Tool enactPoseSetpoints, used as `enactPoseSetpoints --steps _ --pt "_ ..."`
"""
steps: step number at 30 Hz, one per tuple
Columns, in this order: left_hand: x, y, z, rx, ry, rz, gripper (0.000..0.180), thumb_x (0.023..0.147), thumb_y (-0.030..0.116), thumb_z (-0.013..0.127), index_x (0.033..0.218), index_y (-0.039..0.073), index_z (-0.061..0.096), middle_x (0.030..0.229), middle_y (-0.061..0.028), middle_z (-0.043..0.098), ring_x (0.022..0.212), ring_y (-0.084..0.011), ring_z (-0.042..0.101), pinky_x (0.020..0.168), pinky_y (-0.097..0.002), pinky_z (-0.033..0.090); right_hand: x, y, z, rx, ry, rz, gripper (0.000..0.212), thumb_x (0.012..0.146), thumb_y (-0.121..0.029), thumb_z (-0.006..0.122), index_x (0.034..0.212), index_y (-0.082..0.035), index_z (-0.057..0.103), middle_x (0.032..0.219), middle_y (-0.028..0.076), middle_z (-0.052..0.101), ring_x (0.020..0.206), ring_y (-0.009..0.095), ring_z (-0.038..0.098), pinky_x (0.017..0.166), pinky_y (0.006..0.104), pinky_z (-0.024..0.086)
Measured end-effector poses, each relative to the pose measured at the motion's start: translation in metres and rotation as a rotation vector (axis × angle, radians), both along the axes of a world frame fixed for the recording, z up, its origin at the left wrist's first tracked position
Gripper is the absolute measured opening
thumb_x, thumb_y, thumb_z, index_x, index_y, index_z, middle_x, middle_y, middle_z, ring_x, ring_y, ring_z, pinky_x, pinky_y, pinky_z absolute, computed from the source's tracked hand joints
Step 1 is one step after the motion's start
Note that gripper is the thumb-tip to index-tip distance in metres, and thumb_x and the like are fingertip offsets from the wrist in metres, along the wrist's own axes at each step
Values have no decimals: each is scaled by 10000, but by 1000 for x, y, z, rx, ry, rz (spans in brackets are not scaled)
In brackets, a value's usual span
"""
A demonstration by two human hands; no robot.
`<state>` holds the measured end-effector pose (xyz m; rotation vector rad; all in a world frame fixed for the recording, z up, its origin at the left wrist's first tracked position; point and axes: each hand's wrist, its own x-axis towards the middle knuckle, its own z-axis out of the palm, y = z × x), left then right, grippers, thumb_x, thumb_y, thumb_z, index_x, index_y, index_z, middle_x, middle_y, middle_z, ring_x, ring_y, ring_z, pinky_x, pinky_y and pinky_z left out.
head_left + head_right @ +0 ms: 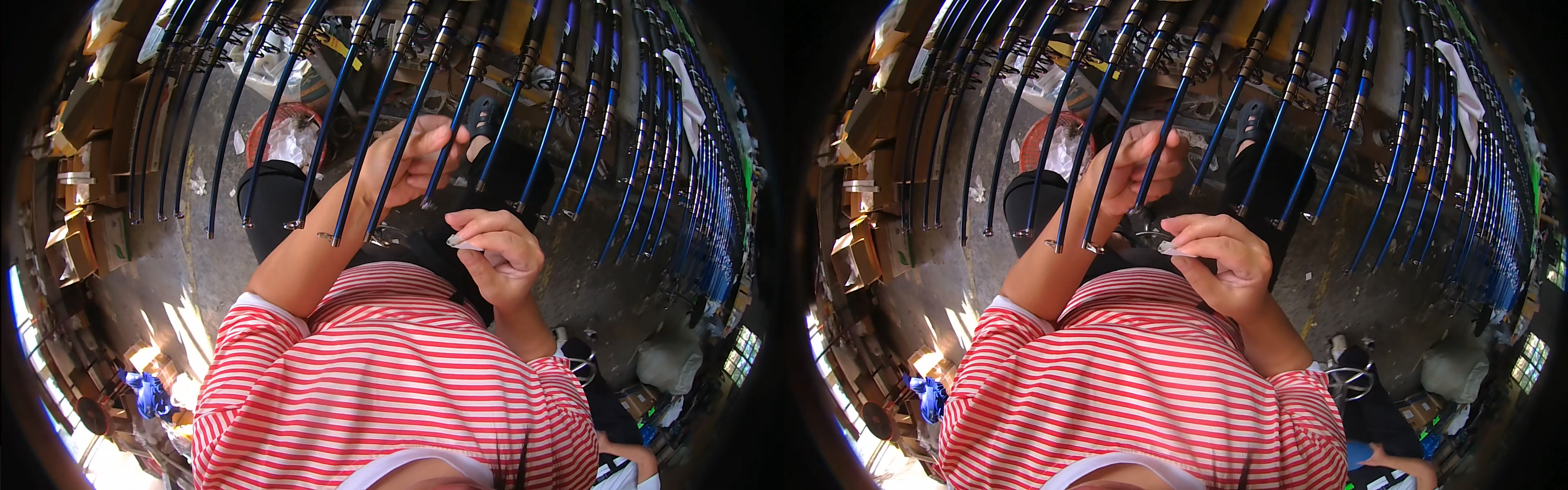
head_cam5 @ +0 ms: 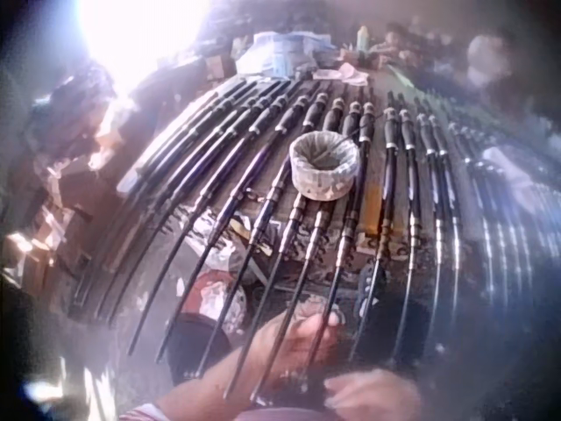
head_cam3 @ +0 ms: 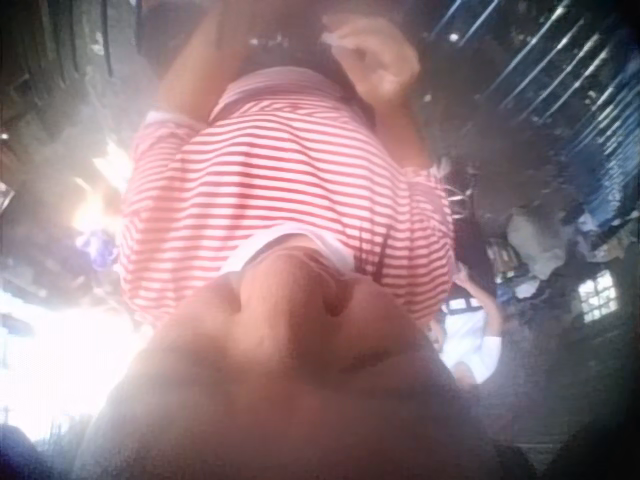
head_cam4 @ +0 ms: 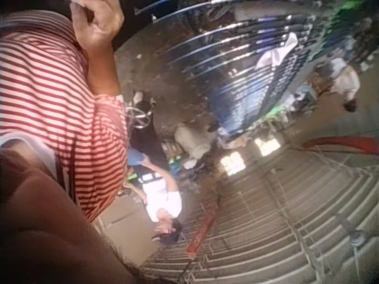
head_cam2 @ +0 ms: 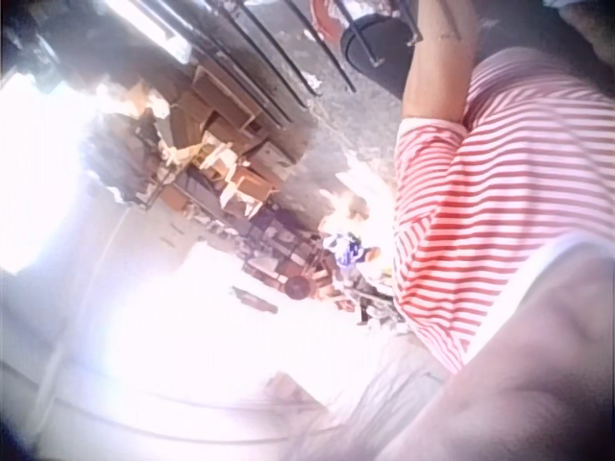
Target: The person is applying small white pieces of adhesive tape to the metal guides of several blue fishing rods. They handle each rod by hand, securing the material around the guide before moving to the next rod in the row.
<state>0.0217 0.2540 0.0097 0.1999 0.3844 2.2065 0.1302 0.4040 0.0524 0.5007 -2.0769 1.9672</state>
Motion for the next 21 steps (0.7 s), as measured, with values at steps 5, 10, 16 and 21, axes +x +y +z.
enactPoseSetpoints --steps 5,10,16,21 --pt "24 -17 -12 13 -79 -47 288 866 175 591 1064 -34 575 801 -67 608 452 4 320 384 -146 232 -4 -6 -7 -33 -25 93 99 735 35 672 802 9 605 846 132 610 876 282 628 732 334 525" --pt "29 -23 -6 10 -72 -53 289 857 162 603 1055 -47 584 781 -78 607 479 -18 335 425 -167 281 -11 -10 -4 -20 -3 160 140 684 84 681 781 17 606 838 137 616 836 269 639 717 321 526" --pt "30 -23 0 8 -56 -56 287 856 158 603 1049 -53 581 773 -87 599 486 -25 340 437 -172 297 -11 -13 -4 10 10 166 147 673 83 687 774 16 604 828 135 616 802 254 635 694 311 523" --pt "30 -24 -3 -7 -67 -66 275 847 164 616 1026 -42 577 777 -89 594 482 -26 341 422 -164 295 -11 -11 -2 48 -2 172 146 666 78 689 768 11 609 813 129 618 783 241 633 676 295 517"
